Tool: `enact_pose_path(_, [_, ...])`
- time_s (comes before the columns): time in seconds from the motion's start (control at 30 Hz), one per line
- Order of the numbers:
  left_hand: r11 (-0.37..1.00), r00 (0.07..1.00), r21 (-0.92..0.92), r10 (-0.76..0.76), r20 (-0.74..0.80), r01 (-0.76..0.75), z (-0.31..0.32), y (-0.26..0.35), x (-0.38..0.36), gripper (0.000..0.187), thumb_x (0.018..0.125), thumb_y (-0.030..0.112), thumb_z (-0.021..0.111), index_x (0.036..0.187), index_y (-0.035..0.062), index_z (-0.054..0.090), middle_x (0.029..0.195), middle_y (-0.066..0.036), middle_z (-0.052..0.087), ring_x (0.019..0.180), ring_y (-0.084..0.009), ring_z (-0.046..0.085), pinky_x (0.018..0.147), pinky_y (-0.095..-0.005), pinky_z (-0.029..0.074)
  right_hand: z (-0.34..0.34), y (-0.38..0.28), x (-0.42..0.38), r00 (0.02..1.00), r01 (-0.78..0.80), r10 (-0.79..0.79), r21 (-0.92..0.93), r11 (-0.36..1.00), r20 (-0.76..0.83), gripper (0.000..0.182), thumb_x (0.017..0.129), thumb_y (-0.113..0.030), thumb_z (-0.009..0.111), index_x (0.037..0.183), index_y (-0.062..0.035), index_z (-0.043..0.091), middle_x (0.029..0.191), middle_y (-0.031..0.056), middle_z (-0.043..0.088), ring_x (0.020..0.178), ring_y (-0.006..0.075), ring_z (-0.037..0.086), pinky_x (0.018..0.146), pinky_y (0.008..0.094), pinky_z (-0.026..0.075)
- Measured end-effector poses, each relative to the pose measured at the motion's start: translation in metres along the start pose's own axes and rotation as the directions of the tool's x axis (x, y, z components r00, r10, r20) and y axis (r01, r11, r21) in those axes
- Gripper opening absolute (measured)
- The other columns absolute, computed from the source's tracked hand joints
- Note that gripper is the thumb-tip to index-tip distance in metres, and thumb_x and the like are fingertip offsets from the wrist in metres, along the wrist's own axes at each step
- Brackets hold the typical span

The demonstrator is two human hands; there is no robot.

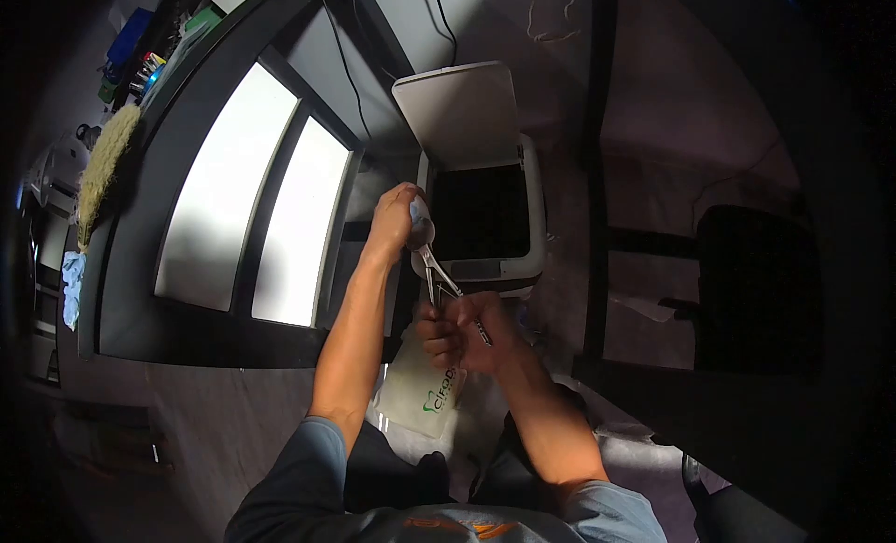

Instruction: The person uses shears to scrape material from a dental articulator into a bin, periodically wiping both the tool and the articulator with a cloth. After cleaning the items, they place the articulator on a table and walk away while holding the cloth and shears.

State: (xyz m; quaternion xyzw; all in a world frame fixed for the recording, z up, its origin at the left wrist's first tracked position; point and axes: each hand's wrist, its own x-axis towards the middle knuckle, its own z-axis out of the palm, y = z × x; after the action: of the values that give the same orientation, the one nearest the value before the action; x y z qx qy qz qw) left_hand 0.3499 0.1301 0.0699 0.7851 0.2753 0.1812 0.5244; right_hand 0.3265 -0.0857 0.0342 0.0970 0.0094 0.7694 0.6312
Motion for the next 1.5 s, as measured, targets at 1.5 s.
enact_pose_path(1.5, [0.958, 0.983, -0.28, 0.103, 0.151, -0.058, -0.005, -0.007, 0.005, 0.024, 0.092, 0.021, 0.046, 0.083, 0.0043, 0.06, 0.08, -0.001, 0.052, 0.076, -0.012, 0.049, 0.071, -0.0258, 0.038, -0.009, 0.016, 0.007, 0.999, 0.024, -0.023, 0.046, 0.999, -0.025, 0.031, 0.06, -0.007, 0.053, 0.089, -0.0095, 0.045, 0.072, -0.0021, 0.031, 0.057, 0.0095, 0.028, 0.05, 0.0264, 0.025])
